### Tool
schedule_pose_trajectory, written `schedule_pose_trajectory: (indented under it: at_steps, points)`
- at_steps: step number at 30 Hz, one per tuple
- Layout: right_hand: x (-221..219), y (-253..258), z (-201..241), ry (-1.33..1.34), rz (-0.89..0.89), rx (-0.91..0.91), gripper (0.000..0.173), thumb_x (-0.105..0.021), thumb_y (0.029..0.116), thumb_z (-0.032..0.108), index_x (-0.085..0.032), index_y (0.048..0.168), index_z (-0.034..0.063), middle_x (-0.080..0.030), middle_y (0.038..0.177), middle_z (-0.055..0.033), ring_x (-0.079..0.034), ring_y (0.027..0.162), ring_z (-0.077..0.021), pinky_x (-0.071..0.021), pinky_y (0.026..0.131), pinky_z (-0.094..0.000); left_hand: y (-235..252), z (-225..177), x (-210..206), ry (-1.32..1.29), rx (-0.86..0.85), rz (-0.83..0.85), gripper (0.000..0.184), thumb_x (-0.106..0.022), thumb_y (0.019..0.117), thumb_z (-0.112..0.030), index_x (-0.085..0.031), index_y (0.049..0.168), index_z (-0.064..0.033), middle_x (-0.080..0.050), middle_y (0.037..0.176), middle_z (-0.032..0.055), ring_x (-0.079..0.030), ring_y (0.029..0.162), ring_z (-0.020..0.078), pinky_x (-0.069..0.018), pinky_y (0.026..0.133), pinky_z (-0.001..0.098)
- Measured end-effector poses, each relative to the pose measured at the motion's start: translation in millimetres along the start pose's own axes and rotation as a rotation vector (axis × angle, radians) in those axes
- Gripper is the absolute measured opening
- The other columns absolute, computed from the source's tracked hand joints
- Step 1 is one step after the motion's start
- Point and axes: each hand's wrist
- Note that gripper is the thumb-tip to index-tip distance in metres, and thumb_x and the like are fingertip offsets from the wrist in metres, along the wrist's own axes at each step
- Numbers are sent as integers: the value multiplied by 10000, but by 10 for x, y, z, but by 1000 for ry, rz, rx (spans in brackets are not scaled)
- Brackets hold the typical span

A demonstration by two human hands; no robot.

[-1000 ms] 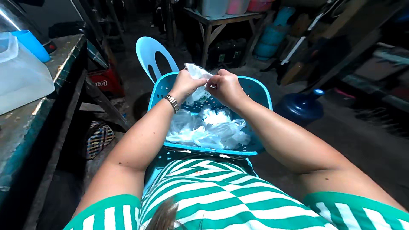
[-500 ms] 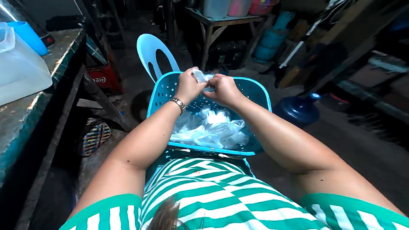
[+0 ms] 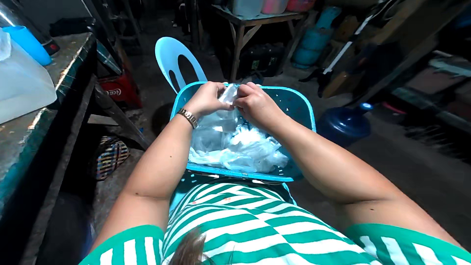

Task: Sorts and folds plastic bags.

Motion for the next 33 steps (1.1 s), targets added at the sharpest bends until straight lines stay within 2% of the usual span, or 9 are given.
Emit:
schedule_pose_trajectory:
  at_steps: [1,3,8,12,15,17,20,23,33]
  points:
    - [-5,-3,3,-1,-6,21,150,-605,916,-85,-739,861,-48,-661,925,-207,-638,961,-389,-530,874,-493,1,-7,6,6,17,27,348,-833,821,-68,-686,1123,22,-706,1002,128,-661,880,166,-537,850,368]
    - [-8,-13,-1,0,-10,33,156,-596,915,-92,-732,853,-46,-659,917,-201,-638,956,-381,-532,868,-478,-8,-2,-2,-69,21,62,276,-791,849,-21,-687,1101,24,-695,975,99,-644,846,107,-535,821,298]
    - [23,-4,-19,-11,-42,20,123,-608,888,-106,-715,846,-62,-658,924,-212,-640,954,-399,-538,837,-494,-4,12,-60,-366,61,79,333,-689,894,71,-616,1218,36,-653,1089,98,-629,932,78,-528,867,245]
    - [12,-10,-16,-26,-63,35,120,-611,893,-91,-717,843,-62,-662,918,-207,-642,941,-390,-541,824,-482,12,-24,-56,-533,223,55,182,-593,986,8,-601,1166,-17,-651,935,33,-632,760,51,-551,719,224]
    - [-11,-36,30,-41,2,35,110,-620,889,-92,-719,853,-58,-668,948,-212,-646,967,-397,-536,856,-503,42,26,-60,-304,149,28,166,-684,937,-7,-636,1093,27,-652,927,68,-612,776,78,-531,758,259]
    - [-52,-57,43,-34,63,43,101,-633,882,-94,-727,873,-59,-675,956,-218,-649,971,-414,-530,845,-535,49,28,-83,-32,63,-4,219,-767,873,-26,-666,1044,66,-672,929,142,-626,820,178,-528,811,370]
    - [-132,-75,30,-35,110,97,85,-642,856,-113,-707,835,-63,-672,911,-216,-658,928,-413,-521,792,-535,45,-53,-146,215,58,-19,205,-764,863,-22,-681,1023,76,-674,934,201,-641,886,301,-506,854,489]
    - [-129,-64,20,-14,155,80,89,-638,863,-103,-705,819,-63,-677,927,-211,-660,947,-401,-523,815,-526,53,-87,-160,278,94,-25,186,-754,869,-24,-688,1018,64,-681,950,207,-652,923,326,-508,872,509]
    - [-66,-58,-50,28,61,64,41,-682,810,-90,-677,774,-71,-656,877,-214,-657,901,-398,-528,788,-522,73,-71,-162,246,48,-76,155,-675,925,-26,-679,1046,70,-682,986,221,-655,958,339,-501,890,517]
Point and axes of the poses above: each hand's wrist, its own y-axis towards the middle knuckle, its own x-axis out of the back of the hand, z = x × y
